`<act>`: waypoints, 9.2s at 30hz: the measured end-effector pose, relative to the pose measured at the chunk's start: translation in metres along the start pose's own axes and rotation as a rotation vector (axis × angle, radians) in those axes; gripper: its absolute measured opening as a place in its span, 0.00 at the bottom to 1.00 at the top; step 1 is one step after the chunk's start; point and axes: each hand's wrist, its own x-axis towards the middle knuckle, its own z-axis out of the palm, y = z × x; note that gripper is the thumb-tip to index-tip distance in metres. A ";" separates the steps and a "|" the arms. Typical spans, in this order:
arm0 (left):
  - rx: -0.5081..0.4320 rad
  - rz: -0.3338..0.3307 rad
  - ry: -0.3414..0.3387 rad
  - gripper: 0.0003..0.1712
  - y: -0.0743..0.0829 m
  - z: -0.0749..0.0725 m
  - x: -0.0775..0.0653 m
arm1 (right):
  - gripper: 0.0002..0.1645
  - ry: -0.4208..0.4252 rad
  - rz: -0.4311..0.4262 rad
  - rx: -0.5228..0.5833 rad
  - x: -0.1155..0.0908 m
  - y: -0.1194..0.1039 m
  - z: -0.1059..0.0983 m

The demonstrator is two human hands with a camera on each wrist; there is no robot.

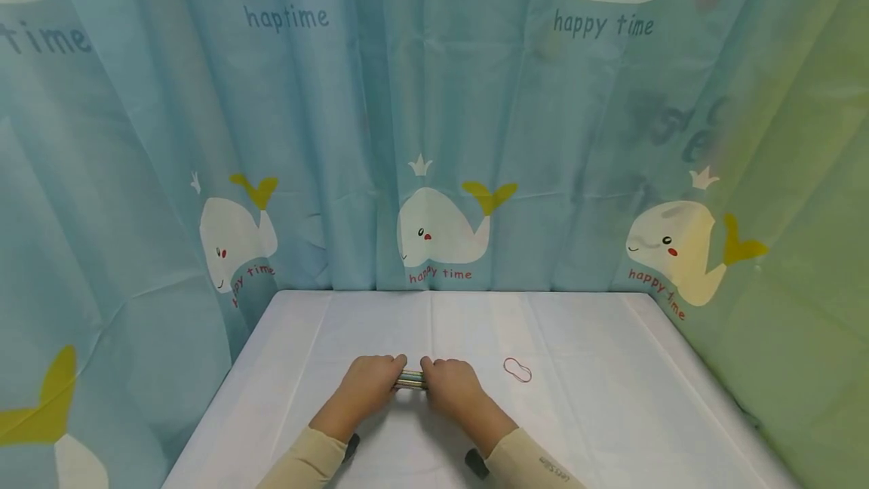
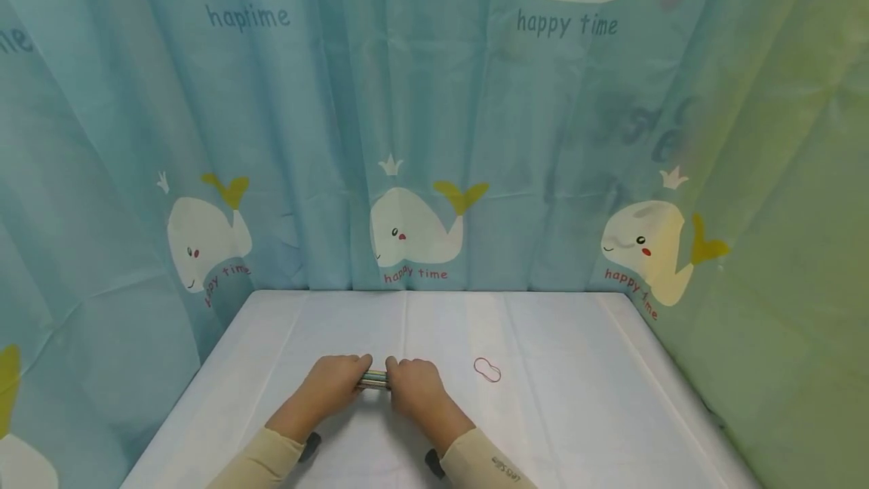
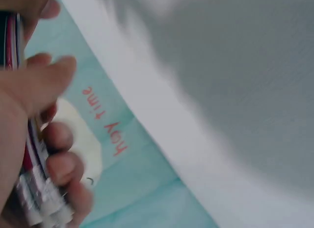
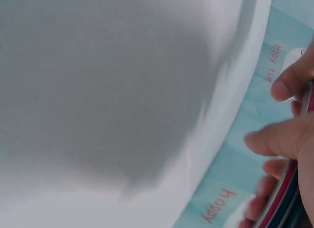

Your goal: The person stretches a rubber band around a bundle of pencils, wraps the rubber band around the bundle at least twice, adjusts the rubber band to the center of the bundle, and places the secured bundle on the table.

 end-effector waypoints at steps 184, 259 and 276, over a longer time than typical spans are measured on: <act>0.225 -0.098 0.345 0.15 -0.024 -0.036 0.025 | 0.05 -0.094 0.477 0.741 -0.056 0.150 0.038; 0.240 -0.369 0.525 0.21 -0.003 -0.048 0.043 | 0.53 0.249 0.112 1.552 -0.039 -0.012 -0.042; 0.180 -0.244 0.484 0.19 0.000 -0.054 0.039 | 0.10 0.518 0.483 1.494 -0.031 -0.005 -0.041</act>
